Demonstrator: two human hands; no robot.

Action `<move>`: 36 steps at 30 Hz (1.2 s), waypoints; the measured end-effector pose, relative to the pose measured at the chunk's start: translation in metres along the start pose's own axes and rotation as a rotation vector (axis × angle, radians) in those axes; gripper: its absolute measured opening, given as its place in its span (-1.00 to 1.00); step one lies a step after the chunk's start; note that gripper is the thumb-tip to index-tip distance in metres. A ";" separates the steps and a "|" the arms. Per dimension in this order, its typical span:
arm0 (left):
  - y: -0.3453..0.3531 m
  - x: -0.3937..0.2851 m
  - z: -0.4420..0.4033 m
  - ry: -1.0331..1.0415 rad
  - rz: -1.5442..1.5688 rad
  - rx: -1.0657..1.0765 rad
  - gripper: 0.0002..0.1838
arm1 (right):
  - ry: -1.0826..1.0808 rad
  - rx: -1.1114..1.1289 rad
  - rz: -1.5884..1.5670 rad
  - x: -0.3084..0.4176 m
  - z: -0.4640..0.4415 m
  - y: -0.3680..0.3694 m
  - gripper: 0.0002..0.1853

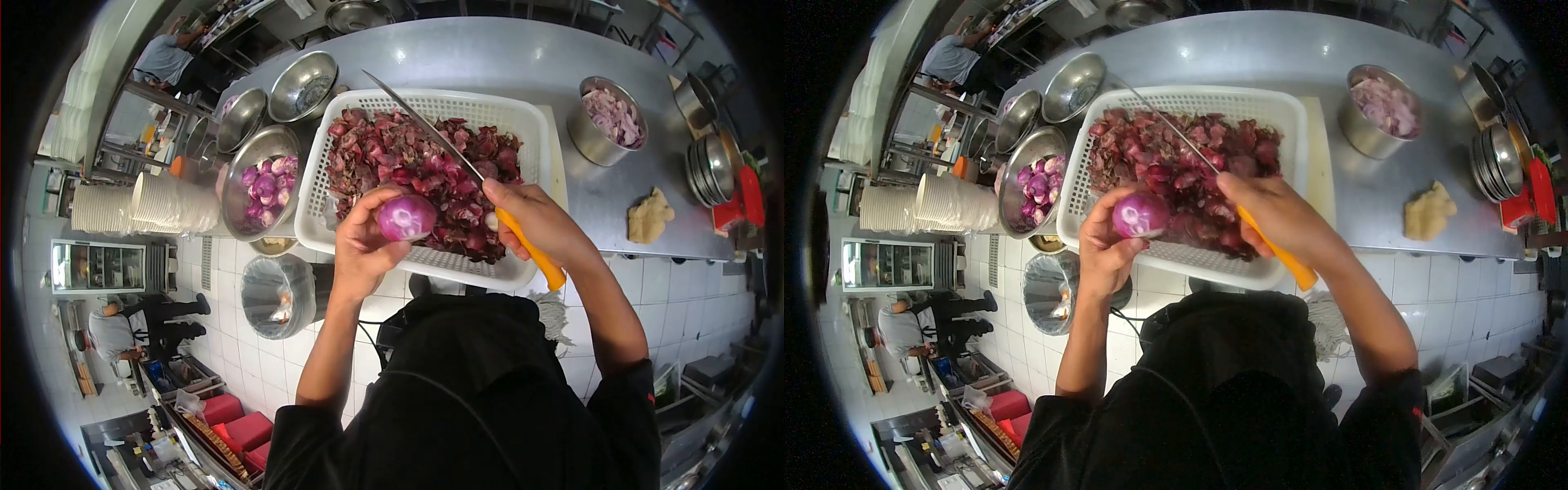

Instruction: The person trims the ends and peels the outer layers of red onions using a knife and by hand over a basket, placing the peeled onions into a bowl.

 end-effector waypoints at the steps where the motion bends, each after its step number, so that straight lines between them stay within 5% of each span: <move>1: -0.002 0.002 0.003 -0.051 0.076 -0.044 -0.34 | 0.019 -0.021 -0.021 -0.001 0.000 0.001 -0.42; 4: -0.002 0.003 0.002 -0.095 0.130 -0.128 -0.36 | 0.016 -0.089 -0.035 0.000 0.002 0.011 -0.49; 9: -0.002 0.000 0.001 -0.110 -0.104 -0.208 -0.45 | -0.185 -0.120 0.123 0.006 0.009 0.020 -0.22; 20: 0.018 -0.018 0.006 -0.122 -0.367 -0.217 -0.69 | -0.644 -0.147 0.471 0.039 0.044 0.061 -0.27; 36: 0.018 -0.021 0.012 -0.125 -0.350 -0.213 -0.80 | -0.631 -0.135 0.572 0.039 0.047 0.063 -0.33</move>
Point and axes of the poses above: each hand's wrist, its own z-axis away from the middle knuckle, its own y-axis out of the palm, x = y × z, the point moved 6 cm from there along -z, towards the middle knuckle
